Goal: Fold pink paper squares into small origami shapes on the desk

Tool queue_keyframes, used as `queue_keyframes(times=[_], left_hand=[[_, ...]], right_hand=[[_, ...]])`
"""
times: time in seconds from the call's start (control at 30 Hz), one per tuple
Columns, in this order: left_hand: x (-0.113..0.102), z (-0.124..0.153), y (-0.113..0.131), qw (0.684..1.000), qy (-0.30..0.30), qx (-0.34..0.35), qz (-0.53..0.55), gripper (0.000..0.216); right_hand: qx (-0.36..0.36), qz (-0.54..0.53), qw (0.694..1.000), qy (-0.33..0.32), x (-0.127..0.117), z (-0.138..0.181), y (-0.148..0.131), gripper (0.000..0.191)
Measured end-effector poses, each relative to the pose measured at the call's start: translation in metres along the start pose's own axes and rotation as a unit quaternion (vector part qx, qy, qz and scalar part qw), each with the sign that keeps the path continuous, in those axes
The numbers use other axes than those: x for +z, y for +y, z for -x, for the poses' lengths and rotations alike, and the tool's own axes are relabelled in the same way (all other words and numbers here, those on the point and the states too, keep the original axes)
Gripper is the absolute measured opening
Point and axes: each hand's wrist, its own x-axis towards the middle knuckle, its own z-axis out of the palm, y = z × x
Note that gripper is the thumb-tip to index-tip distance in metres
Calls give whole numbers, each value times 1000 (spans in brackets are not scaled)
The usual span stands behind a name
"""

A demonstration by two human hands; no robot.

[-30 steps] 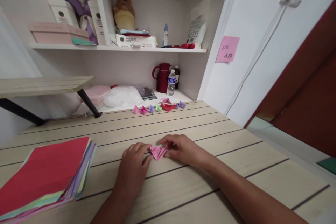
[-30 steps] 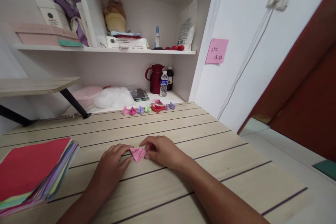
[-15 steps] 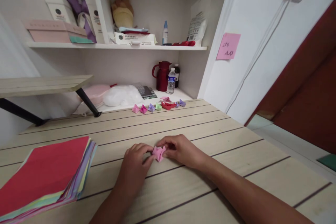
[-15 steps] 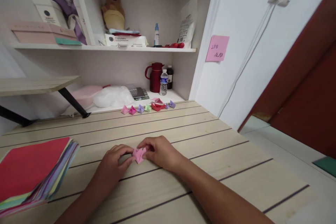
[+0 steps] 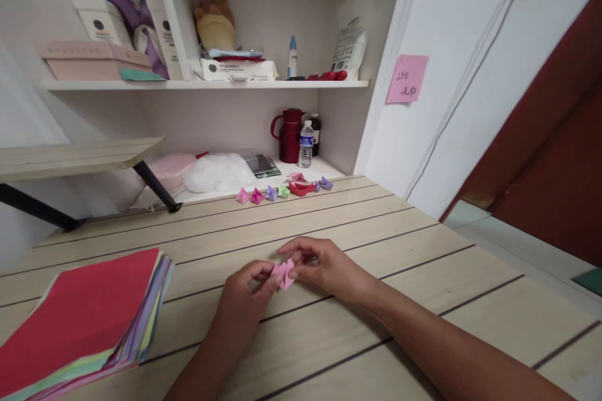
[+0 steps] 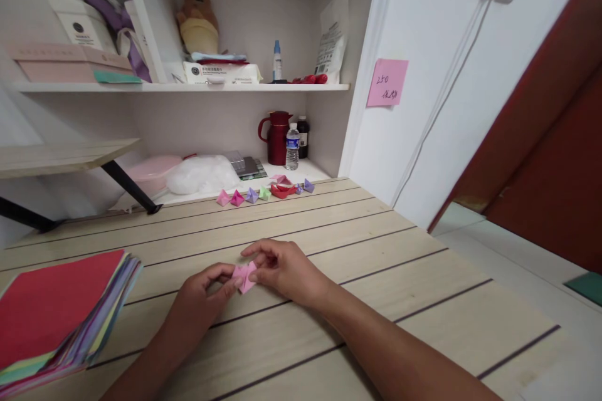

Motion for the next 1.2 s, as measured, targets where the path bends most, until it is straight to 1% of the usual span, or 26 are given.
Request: queue_keyframes(times=[0.1, 0.13, 0.17, 0.23, 0.3, 0.4, 0.5, 0.63, 0.8, 0.93, 1.0, 1.07, 1.2], left_hand=[[2, 0, 0, 999, 6, -23, 32, 29], [3, 0, 1, 999, 5, -28, 41, 31], [3, 0, 2, 998, 3, -33, 50, 33], [2, 0, 4, 997, 0, -40, 59, 34], [1, 1, 5, 997, 1, -47, 62, 35], [0, 2, 7, 997, 2, -56, 61, 38], [0, 2, 6, 996, -5, -61, 64, 40], [2, 0, 3, 996, -7, -66, 63, 38], [3, -1, -1, 996, -6, -62, 66, 38], [3, -1, -3, 995, -4, -45, 89, 32], [4, -1, -6, 994, 6, -41, 100, 28], [6, -1, -8, 992, 29, -41, 114, 28], [9, -2, -15, 984, 101, -49, 138, 33]], right_hand=[[14, -62, 998, 9, 4, 0, 1, 57], [21, -82, 996, 9, 5, 1, 1, 60], [28, -97, 995, 6, 6, 1, 1, 57], [44, -110, 993, -5, 7, 1, 2, 43], [63, -105, 992, -3, 7, 2, 2, 37], [90, -92, 992, 20, 7, 2, 2, 37], [93, -104, 990, 24, 8, 1, 2, 38], [74, -121, 990, 22, 10, 1, 2, 41], [40, -97, 994, 23, 9, 0, 3, 36], [19, -91, 995, 44, 9, -1, 4, 48], [18, -112, 993, 39, 12, -1, 5, 51], [24, -156, 987, 41, 16, 0, 4, 54], [62, -216, 974, 28, 25, 1, 3, 48]])
